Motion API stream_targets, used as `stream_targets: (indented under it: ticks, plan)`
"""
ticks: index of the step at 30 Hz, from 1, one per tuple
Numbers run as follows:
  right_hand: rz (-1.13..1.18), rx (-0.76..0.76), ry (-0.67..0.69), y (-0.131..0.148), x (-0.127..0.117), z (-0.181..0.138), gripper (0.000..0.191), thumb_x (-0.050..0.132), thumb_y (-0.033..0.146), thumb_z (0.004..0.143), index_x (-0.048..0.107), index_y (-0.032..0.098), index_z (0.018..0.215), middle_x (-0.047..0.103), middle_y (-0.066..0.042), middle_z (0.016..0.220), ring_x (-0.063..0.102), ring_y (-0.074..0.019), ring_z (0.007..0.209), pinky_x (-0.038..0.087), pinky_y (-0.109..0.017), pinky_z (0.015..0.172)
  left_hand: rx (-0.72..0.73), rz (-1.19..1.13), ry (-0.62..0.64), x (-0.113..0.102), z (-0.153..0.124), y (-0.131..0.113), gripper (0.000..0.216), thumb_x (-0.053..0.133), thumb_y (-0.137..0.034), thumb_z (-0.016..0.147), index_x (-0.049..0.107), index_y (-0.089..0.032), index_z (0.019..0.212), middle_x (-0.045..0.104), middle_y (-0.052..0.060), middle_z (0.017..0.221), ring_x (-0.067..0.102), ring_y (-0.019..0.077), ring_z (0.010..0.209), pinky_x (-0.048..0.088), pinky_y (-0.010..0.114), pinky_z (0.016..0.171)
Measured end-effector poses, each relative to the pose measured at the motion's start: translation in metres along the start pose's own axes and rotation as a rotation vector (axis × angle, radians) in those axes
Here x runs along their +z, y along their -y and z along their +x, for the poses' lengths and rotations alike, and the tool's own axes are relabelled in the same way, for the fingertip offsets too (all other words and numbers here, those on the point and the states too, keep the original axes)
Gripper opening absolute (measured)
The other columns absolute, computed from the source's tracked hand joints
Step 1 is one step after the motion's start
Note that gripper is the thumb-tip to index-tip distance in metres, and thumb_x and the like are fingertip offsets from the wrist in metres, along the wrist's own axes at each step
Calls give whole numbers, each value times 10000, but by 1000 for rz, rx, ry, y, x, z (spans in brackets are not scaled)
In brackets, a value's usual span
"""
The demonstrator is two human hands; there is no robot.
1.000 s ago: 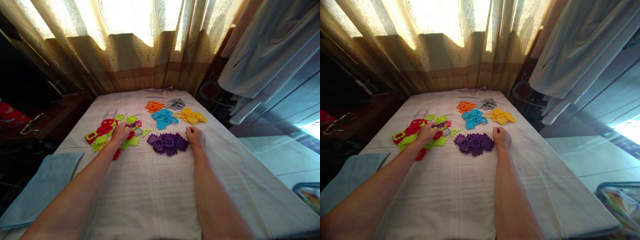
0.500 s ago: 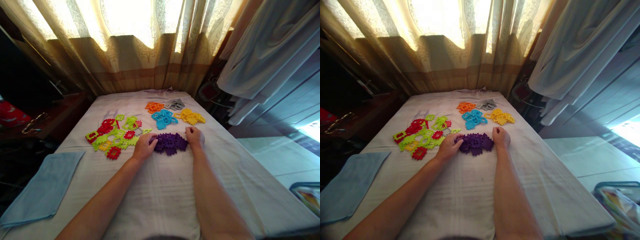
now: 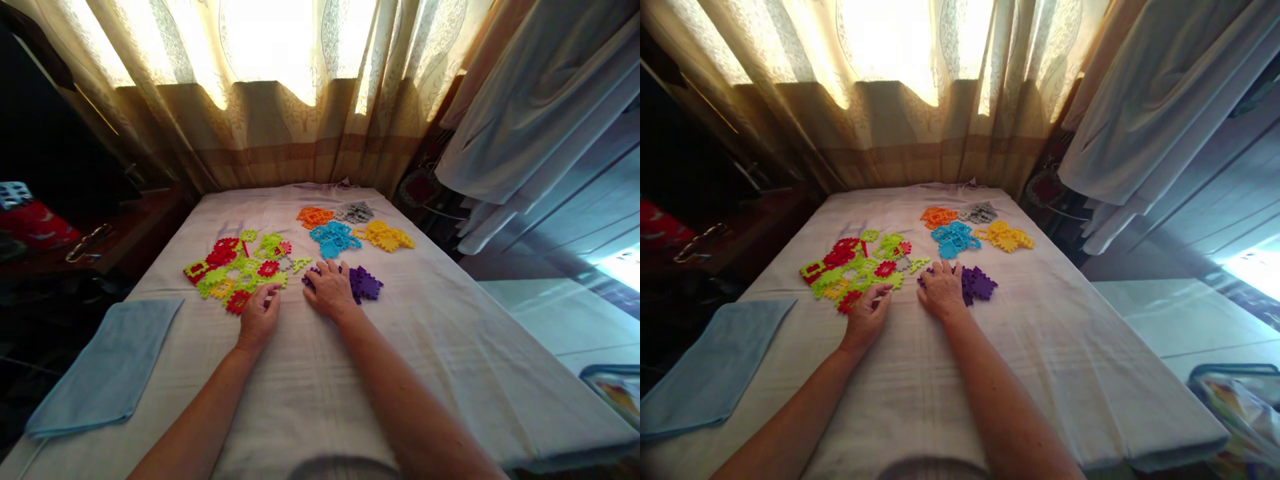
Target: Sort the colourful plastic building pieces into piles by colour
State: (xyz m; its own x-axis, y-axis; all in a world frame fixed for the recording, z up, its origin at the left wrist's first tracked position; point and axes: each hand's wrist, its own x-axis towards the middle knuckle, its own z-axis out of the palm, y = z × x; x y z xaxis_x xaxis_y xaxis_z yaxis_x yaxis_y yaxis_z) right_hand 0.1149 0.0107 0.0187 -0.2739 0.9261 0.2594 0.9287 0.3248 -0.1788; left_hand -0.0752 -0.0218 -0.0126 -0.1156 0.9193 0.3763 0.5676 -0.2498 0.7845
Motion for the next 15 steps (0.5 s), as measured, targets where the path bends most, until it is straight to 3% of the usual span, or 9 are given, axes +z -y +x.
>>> stream_targets:
  ticks: [8, 15]
  plan:
    - [-40, 87, 24, -12, 6, -6, 334, 462, 381, 945, 667, 304, 1198, 586, -98, 1348, 465, -279, 1233, 228, -560, 1067, -35, -27, 7, -6, -4, 2, 274, 519, -325, 837, 693, -192, 1003, 701, 55, 904, 658, 157, 746, 573, 281, 688]
    - [-69, 152, -18, -55, -1, -14, 336, 500, 376, 921, 690, 287, 1183, 614, -104, 1321, 506, -282, 1201, 251, -532, 1051, -37, -51, 11, -5, -3, 2, 266, 523, -331, 831, 693, -194, 982, 699, 50, 882, 652, 150, 704, 572, 279, 668]
